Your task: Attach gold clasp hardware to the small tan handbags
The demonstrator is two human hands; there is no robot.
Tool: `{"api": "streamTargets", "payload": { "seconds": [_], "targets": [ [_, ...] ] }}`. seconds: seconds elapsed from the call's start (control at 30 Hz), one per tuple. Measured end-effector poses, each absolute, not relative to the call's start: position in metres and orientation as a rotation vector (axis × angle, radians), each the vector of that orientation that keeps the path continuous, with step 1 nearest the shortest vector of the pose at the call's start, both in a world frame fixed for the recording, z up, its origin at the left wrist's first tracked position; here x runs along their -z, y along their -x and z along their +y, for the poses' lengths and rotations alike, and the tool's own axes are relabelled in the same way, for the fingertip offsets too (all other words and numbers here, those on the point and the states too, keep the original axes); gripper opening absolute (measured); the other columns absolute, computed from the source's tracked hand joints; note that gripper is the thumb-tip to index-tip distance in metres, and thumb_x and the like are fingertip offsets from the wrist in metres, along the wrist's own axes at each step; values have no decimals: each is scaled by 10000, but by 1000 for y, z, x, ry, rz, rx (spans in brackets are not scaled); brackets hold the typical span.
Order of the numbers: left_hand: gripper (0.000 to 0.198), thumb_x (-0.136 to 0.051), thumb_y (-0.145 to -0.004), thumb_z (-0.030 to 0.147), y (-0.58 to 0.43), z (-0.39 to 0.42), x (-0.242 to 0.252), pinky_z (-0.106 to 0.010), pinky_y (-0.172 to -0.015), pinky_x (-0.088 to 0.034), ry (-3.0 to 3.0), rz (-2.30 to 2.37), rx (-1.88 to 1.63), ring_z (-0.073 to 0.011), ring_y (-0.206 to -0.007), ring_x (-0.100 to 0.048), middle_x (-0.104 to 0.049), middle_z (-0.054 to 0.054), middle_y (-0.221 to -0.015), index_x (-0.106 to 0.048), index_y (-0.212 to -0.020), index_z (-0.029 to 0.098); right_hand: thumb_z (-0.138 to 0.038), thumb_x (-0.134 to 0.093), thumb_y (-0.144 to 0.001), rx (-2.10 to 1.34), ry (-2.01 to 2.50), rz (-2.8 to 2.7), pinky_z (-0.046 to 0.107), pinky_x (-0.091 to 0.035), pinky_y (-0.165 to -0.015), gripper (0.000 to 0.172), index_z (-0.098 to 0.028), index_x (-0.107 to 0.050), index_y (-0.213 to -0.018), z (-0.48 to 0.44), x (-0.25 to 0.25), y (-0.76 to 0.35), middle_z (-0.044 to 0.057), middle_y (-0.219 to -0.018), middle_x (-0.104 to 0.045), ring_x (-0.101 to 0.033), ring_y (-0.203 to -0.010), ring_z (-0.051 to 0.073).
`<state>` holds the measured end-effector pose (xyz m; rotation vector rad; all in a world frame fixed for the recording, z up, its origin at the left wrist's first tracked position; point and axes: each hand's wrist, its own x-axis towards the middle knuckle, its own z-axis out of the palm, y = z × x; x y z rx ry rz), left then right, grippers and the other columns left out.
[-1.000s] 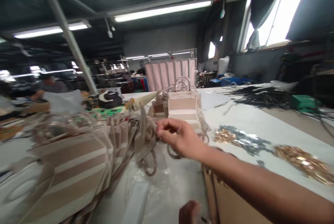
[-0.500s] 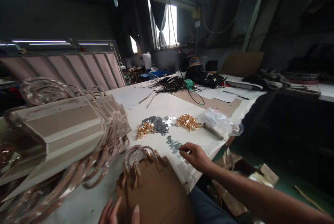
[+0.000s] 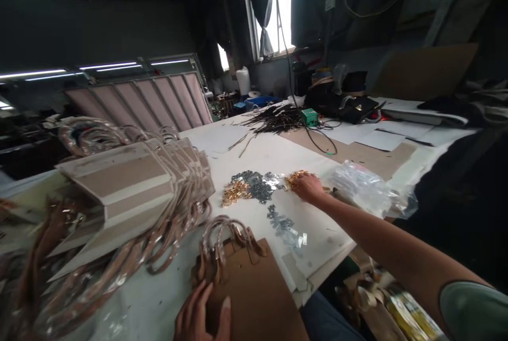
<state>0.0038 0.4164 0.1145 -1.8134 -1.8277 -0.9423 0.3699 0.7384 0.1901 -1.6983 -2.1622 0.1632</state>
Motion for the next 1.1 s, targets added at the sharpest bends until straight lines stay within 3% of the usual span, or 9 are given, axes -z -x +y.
{"api": "streamTargets", "payload": {
  "seconds": [0.13, 0.23, 0.33, 0.43, 0.5, 0.67, 0.77, 0.87, 1.1],
  "targets": [
    [403, -625, -968, 477, -27, 404, -133, -485, -1019, -507, 1743, -1985, 1032, -328, -1217, -642, -712, -110, -1317, -655, -1282, 228, -308, -708, -977, -195, 1662, -2024, 396, -489, -967, 292, -207, -767, -1244, 725, -203, -376, 140, -1236, -731, -659, -1151, 323],
    [365, -603, -985, 434, -42, 398, -149, -499, -1007, -481, 1706, -2099, 963, -340, -1233, -631, -720, -103, -1326, -659, -1284, 232, -484, -596, -1049, -353, 1583, -1911, 340, -539, -787, 376, -168, -752, -1180, 689, -218, -365, 130, -1049, -767, -727, -927, 268],
    [398, -624, -973, 404, -49, 401, -164, -485, -969, -486, 1688, -2228, 853, -352, -1211, -627, -717, -120, -1329, -649, -1320, 210, -636, -676, -981, -1018, 1151, -1703, 322, -559, -739, 474, -169, -757, -995, 619, -222, -323, 101, -887, -765, -738, -821, 246],
    [465, -661, -957, 382, -49, 412, -178, -460, -969, -507, 1707, -2333, 810, -347, -1177, -626, -704, -148, -1271, -625, -1369, 169, -647, -787, -911, -1660, 750, -1453, 340, -570, -752, 475, -179, -760, -994, 541, -208, -262, 94, -907, -766, -734, -818, 250],
    [392, -660, -969, 364, -49, 420, -185, -419, -912, -519, 1733, -2414, 790, -320, -1130, -639, -679, -126, -1225, -656, -1329, 208, -658, -829, -865, -1857, 684, -1294, 340, -568, -705, 489, -191, -746, -982, 506, -194, -227, 84, -912, -764, -734, -785, 256],
    [148, -694, -944, 273, -50, 427, -193, -324, -763, -460, 1744, -2534, 961, -244, -1024, -632, -625, -68, -1177, -726, -1089, 268, -707, -852, -818, -1895, 710, -1198, 330, -547, -601, 548, -214, -699, -1003, 488, -177, -197, 43, -823, -740, -719, -674, 254],
    [84, -733, -854, 204, -50, 429, -191, -305, -749, -423, 1699, -2482, 1352, -207, -919, -602, -626, -47, -1079, -686, -920, 227, -721, -832, -822, -1845, 745, -1262, 292, -517, -537, 570, -202, -692, -1012, 492, -178, -199, 31, -783, -720, -698, -622, 229],
    [81, -703, -832, 230, -51, 430, -184, -296, -760, -424, 1647, -2380, 1697, -180, -815, -569, -613, -12, -904, -623, -829, 218, -686, -862, -796, -1769, 790, -1264, 266, -499, -486, 587, -197, -675, -1062, 489, -178, -199, 9, -752, -701, -673, -569, 204],
    [278, -730, -814, 438, -54, 423, -167, -297, -728, -432, 1417, -2417, 1965, -179, -744, -568, -613, 8, -765, -554, -761, 230, -581, -872, -825, -1724, 763, -1317, 244, -567, -538, 515, -168, -680, -1066, 482, -171, -194, 29, -775, -715, -702, -648, 189]
  ]
}}
